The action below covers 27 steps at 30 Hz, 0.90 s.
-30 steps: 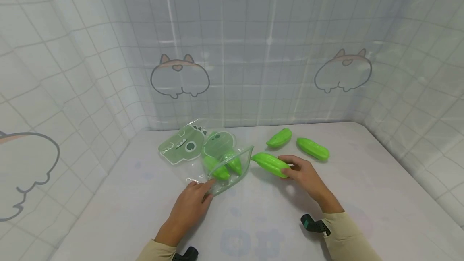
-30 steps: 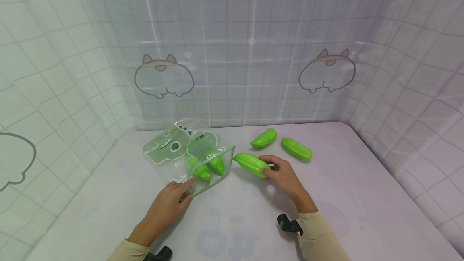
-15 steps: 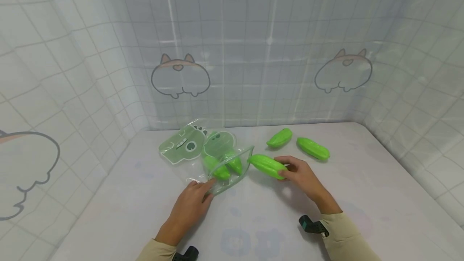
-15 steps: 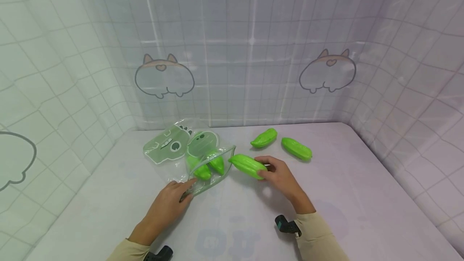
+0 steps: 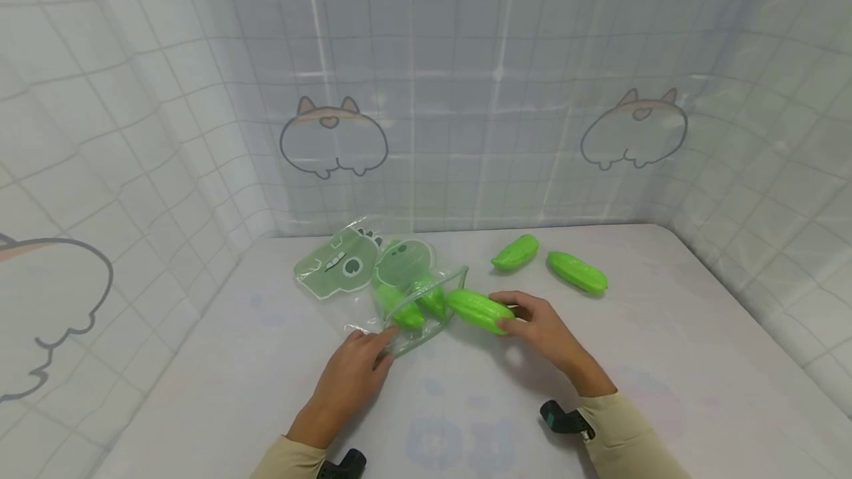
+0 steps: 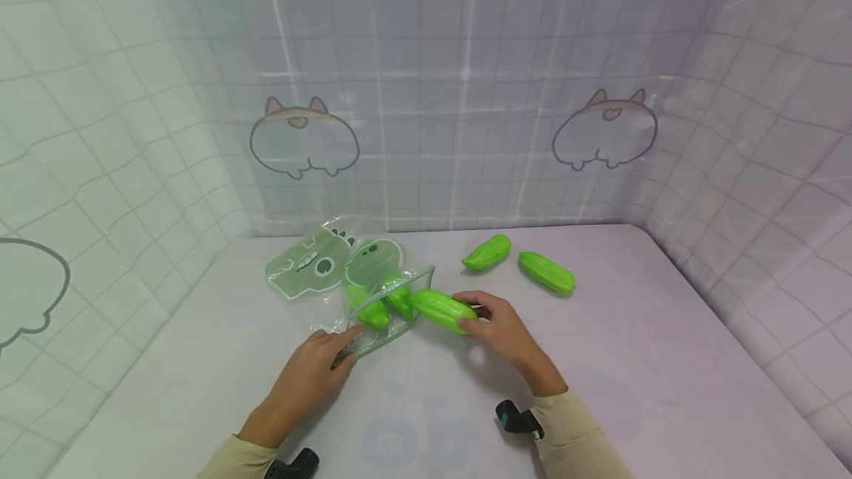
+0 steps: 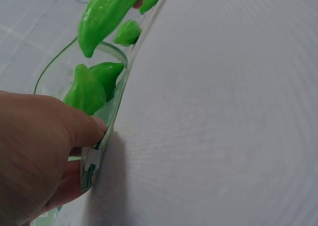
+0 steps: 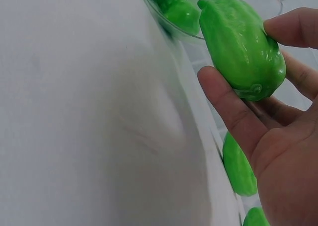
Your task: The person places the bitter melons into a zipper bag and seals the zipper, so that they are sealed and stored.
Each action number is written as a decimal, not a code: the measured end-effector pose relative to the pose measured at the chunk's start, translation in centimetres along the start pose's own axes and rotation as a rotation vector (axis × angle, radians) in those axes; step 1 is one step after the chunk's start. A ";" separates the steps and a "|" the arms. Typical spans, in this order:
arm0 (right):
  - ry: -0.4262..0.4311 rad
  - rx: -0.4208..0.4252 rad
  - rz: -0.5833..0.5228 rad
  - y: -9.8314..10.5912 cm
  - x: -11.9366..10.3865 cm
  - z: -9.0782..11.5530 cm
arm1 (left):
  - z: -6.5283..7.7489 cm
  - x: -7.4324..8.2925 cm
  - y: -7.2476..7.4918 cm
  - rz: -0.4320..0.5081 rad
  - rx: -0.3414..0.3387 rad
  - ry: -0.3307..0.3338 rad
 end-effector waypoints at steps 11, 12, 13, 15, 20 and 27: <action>0.084 -0.046 0.142 -1.1 -1.1 -0.2 | 0.0 0.2 0.1 0.001 0.013 -0.013; 0.086 -0.050 0.149 -1.2 -1.0 -0.2 | 0.0 0.2 0.1 -0.001 0.015 -0.014; 0.088 -0.054 0.153 -1.3 -1.0 -0.2 | 0.0 0.2 0.1 -0.001 0.016 -0.015; 0.075 -0.063 0.159 -1.6 -0.9 -0.1 | 0.0 0.2 0.1 -0.002 0.017 -0.015; 0.048 -0.091 0.156 -2.3 -0.6 -0.2 | 0.0 0.2 0.2 -0.004 0.021 -0.017; 0.050 -0.102 0.183 -3.0 -0.7 -0.3 | 0.1 0.3 0.3 -0.003 0.038 -0.037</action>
Point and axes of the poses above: each hand's wrist, its own z-axis away from the middle knuckle, its own y-axis out of the back of the hand, x = y × z, the point moved 10 cm from there along -z, towards the middle knuckle, and after that the axes turned 8 degrees about y, right-handed, at the moved point
